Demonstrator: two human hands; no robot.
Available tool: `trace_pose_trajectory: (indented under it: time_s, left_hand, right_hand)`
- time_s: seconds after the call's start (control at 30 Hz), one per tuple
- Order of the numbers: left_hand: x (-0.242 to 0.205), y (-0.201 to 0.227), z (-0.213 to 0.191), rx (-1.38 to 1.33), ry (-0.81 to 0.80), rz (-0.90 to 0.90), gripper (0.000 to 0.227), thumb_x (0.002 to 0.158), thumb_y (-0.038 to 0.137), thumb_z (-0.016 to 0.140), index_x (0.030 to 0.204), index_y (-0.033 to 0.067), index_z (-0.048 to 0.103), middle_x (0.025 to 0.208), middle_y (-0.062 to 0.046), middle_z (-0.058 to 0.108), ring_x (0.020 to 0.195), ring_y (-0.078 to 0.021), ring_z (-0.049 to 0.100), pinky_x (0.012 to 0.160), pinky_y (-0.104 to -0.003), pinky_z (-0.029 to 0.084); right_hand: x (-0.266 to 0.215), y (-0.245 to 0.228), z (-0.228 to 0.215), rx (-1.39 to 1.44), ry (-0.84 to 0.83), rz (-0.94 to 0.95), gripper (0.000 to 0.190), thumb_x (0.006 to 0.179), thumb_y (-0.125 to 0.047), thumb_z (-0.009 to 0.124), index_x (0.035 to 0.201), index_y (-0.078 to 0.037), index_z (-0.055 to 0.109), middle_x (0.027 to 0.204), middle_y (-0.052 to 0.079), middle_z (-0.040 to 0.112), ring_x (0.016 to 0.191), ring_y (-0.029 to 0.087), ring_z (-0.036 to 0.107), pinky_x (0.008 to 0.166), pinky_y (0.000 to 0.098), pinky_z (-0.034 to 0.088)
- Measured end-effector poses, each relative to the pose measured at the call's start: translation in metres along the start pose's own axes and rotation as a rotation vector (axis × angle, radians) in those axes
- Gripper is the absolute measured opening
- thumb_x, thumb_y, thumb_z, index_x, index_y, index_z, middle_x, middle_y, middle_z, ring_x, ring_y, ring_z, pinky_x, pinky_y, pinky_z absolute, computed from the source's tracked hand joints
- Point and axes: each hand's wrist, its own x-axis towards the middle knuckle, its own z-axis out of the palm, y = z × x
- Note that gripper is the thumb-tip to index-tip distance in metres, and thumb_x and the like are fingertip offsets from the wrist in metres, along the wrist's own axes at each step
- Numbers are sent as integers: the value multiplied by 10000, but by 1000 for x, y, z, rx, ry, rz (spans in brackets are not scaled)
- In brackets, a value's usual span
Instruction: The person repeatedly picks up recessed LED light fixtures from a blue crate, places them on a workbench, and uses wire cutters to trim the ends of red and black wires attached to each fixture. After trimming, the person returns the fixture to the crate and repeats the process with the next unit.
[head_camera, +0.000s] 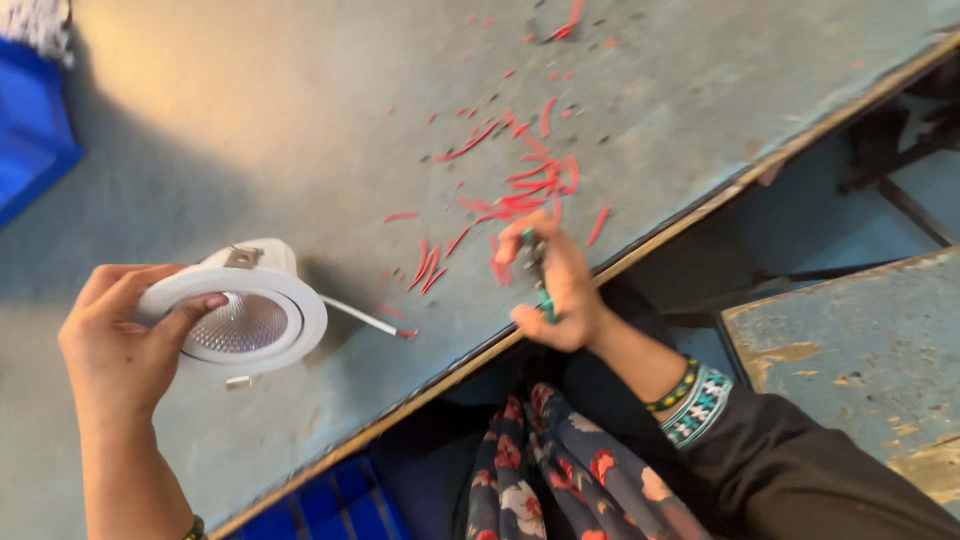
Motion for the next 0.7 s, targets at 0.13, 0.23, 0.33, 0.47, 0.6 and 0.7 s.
trace_pose_trajectory:
  time_s: [0.13,0.23,0.33,0.47,0.6,0.7]
  left_hand:
    - [66,27,48,14,164,388,256,917,-21,889,1081,-73,699,1102,-145,633,1044,-252,607,923,-325,510]
    - [140,55,137,-776,48,183,342,1012,47,835,1280,31,622,1231,-49,722,1153,-160,704,1042,-286,593]
    - [204,112,259,-1109,-30,204,287,1009,37,794,1185,66,568,1148,-40,667,1056,-150,657,890,-312,580]
    - [242,208,404,-724,234,191,319,894,172,870,1021,48,605,964,-54,597,899,-183,540,840,-359,510]
    - [230,264,491,-691,281,147,373,835,189,845,1050,31,585,1070,-151,546,923,-259,561,849,-361,477]
    - [230,269,522,-750,204,118,344,902,168,806,1116,35,572,1157,-166,513,1017,-272,550,912,-375,447]
  right_hand:
    - [-5,13,3,123,229,-90,681,774,-128,668,1398,-69,403,1199,87,469,1081,210,498,1043,386,447]
    - [-10,26,7,336,424,-94,698,777,-119,668,1415,-66,389,1186,88,455,1110,228,476,1073,417,429]
    - [-11,33,5,404,511,-111,723,780,-147,678,1428,-71,368,1180,90,456,1131,243,474,1088,436,417]
    - [-15,33,13,428,558,-104,760,810,-200,685,1466,-79,322,1183,90,447,1158,252,462,1118,434,386]
    - [-17,33,16,627,609,-41,777,861,-239,708,1463,-82,244,1268,102,432,1255,235,436,1171,404,323]
    - [-16,34,7,605,605,91,773,906,-284,692,1469,-70,209,1334,132,439,1275,236,450,1152,407,335]
